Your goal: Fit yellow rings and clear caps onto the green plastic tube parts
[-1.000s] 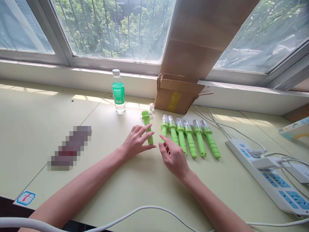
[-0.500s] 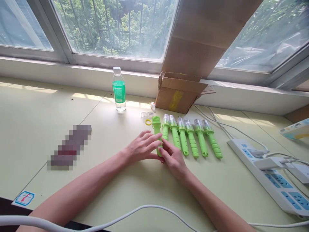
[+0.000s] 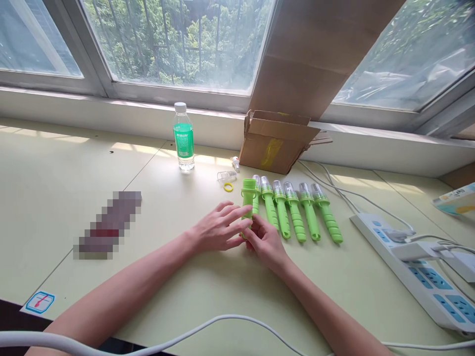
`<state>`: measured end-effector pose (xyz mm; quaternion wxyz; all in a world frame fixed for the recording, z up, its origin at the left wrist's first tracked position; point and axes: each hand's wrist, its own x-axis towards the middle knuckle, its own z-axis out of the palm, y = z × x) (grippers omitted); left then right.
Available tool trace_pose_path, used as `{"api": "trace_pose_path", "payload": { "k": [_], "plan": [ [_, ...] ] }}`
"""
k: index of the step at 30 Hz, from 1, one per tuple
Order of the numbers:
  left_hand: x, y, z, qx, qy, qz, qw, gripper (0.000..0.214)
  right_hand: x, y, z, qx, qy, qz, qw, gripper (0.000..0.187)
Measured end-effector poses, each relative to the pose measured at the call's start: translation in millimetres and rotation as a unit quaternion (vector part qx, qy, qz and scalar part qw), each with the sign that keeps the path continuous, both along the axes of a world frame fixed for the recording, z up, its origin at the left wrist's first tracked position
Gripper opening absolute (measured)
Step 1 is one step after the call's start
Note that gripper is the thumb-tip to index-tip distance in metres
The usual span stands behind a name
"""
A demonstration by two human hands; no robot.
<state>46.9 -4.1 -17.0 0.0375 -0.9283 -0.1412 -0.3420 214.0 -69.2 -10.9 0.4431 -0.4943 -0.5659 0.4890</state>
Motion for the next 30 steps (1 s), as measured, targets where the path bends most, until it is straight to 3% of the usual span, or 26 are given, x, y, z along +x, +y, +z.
{"api": "trace_pose_path", "payload": {
  "k": [6, 16, 30],
  "plan": [
    [-6, 1, 4.4, -0.083, 0.005, 0.029, 0.996, 0.051, -2, 0, 2.1, -0.003, 0.013, -0.029, 0.999, 0.026],
    [-9, 22, -2.0, -0.196, 0.001, 0.206, 0.959, 0.041, -3, 0, 0.5, -0.003, 0.002, -0.038, 0.999, 0.024],
    [-6, 27, -7.4, -0.203, 0.091, 0.209, 0.952, 0.044, -2, 1, -4.2, -0.007, -0.008, -0.037, 0.999, 0.024]
  ]
}}
